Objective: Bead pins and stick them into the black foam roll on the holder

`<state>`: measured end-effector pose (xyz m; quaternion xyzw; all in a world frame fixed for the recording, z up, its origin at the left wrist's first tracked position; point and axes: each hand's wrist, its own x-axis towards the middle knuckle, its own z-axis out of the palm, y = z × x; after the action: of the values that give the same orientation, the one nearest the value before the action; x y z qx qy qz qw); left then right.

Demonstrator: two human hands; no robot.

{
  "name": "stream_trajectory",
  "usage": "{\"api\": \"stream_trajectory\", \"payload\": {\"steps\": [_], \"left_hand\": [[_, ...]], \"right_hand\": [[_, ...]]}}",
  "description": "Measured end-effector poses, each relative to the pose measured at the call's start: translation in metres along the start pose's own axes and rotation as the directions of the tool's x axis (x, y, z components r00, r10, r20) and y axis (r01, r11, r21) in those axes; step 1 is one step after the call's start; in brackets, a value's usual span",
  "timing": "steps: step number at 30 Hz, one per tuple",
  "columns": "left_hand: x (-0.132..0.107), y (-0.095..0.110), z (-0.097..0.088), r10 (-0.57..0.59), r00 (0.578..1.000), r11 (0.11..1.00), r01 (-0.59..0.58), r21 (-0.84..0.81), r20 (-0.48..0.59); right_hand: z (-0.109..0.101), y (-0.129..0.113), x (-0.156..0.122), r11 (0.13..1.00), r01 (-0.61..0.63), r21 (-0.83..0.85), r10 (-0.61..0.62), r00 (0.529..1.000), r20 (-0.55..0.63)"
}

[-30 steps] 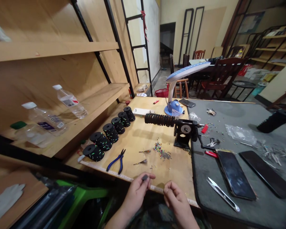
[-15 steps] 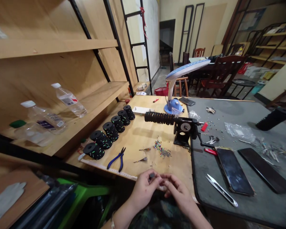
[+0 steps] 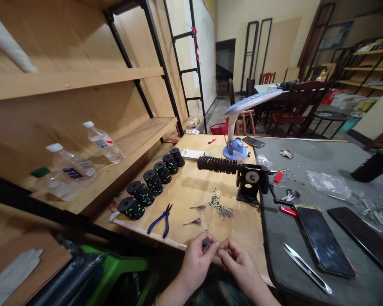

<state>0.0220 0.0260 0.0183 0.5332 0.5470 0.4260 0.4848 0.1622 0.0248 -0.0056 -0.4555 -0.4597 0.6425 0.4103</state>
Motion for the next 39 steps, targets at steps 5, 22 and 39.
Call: {"api": "stream_trajectory", "payload": {"steps": [5, 22, 39], "left_hand": [[0.022, -0.003, -0.025, 0.113, 0.991, 0.975, -0.097, 0.199, -0.070], [0.121, -0.011, -0.067, 0.126, 0.992, 0.836, -0.121, 0.535, 0.028], [-0.017, -0.017, -0.011, -0.198, 0.977, 0.942, 0.168, -0.289, -0.077]], "right_hand": [[-0.004, 0.008, 0.001, 0.999, 0.034, -0.012, -0.034, 0.998, -0.054], [-0.005, 0.021, -0.002, 0.956, -0.050, 0.289, 0.098, 0.983, -0.154], [0.030, 0.001, 0.004, 0.995, -0.044, 0.085, 0.056, 0.988, -0.143]]}}
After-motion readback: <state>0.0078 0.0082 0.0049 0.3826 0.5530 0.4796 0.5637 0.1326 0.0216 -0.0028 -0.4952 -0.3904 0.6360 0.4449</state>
